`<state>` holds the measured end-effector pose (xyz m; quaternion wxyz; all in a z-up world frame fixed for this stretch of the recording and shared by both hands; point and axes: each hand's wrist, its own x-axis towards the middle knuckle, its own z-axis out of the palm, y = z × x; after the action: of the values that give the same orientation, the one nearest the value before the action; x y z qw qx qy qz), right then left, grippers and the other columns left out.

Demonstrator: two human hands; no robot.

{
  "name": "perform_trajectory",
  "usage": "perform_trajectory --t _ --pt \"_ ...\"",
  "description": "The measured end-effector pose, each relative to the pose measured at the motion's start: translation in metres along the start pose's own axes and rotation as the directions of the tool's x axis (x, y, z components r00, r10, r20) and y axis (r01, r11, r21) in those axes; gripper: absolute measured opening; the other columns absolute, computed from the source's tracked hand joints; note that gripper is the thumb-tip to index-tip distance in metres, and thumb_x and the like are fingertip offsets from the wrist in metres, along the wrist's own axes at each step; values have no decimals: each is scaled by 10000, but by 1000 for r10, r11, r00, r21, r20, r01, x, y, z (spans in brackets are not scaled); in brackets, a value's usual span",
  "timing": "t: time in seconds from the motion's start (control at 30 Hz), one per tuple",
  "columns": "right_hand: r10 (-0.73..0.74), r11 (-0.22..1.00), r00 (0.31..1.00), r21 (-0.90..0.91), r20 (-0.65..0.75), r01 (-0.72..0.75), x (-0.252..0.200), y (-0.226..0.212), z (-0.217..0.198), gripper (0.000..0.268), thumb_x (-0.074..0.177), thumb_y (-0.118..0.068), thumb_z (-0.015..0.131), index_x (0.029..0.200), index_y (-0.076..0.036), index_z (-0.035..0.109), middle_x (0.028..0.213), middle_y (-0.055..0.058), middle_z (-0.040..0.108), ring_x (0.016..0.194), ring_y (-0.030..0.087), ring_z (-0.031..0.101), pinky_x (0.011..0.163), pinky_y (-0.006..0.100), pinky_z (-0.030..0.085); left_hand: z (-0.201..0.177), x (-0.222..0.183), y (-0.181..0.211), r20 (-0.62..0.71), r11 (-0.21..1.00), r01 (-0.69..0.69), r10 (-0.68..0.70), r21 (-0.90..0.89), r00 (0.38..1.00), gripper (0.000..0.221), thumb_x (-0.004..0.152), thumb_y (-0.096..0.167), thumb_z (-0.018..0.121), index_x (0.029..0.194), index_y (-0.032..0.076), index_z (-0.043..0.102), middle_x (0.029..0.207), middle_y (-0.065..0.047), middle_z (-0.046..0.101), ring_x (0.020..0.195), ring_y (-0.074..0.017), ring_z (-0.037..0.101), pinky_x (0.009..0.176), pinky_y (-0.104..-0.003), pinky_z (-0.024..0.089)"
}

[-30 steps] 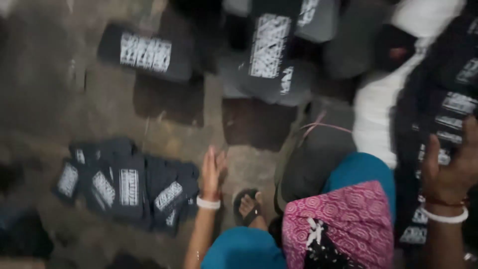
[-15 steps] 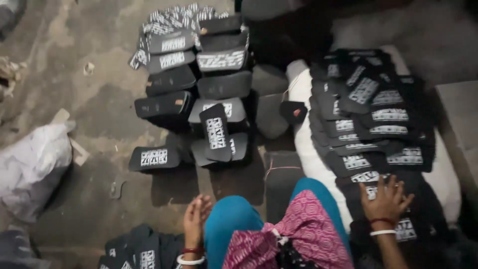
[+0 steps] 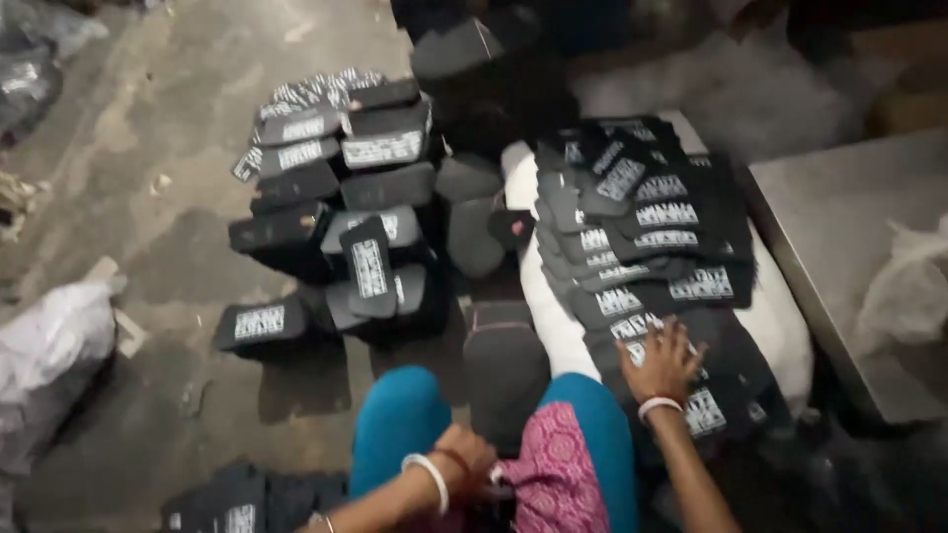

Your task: Sorting and stacking printed black fabric panels in a workshop.

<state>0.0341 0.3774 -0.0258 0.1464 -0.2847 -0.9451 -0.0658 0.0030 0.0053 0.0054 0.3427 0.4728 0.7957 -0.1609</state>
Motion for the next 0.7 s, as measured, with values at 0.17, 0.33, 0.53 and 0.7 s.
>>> perform_trajectory --t 0.17,0.33,0.53,0.7 --pt "-34 979 998 198 -57 45 -2 4 -6 710 902 -652 506 1425 -180 596 1572 145 469 1491 346 374 1230 627 168 -70 -41 0 -196 998 -63 66 25 978 437 882 496 697 1092 113 718 924 -191 735 896 -377 721 729 -510 571" --pt "-10 978 999 205 -44 19 -15 4 -9 681 942 -639 503 1440 -184 595 1591 138 474 1501 329 385 1268 597 176 -132 -118 -6 -428 999 -51 45 -1 903 390 906 501 718 959 117 670 753 -164 706 734 -367 700 581 -506 540" --pt "-29 967 998 252 -53 42 -6 8 -3 702 910 -651 498 1430 -192 606 1577 128 479 1485 334 396 1256 565 189 -188 -185 -39 -910 1000 12 -22 -18 415 510 856 446 789 535 129 551 516 -77 589 492 -278 610 445 -417 471" --pt "-97 816 990 577 103 19 15 38 35 606 879 -612 628 1284 -166 692 1439 81 639 1409 319 508 1223 587 301 -170 -178 -78 -956 950 -140 -259 -278 141 472 838 348 771 527 85 532 525 -89 500 479 -285 538 454 -407 413"
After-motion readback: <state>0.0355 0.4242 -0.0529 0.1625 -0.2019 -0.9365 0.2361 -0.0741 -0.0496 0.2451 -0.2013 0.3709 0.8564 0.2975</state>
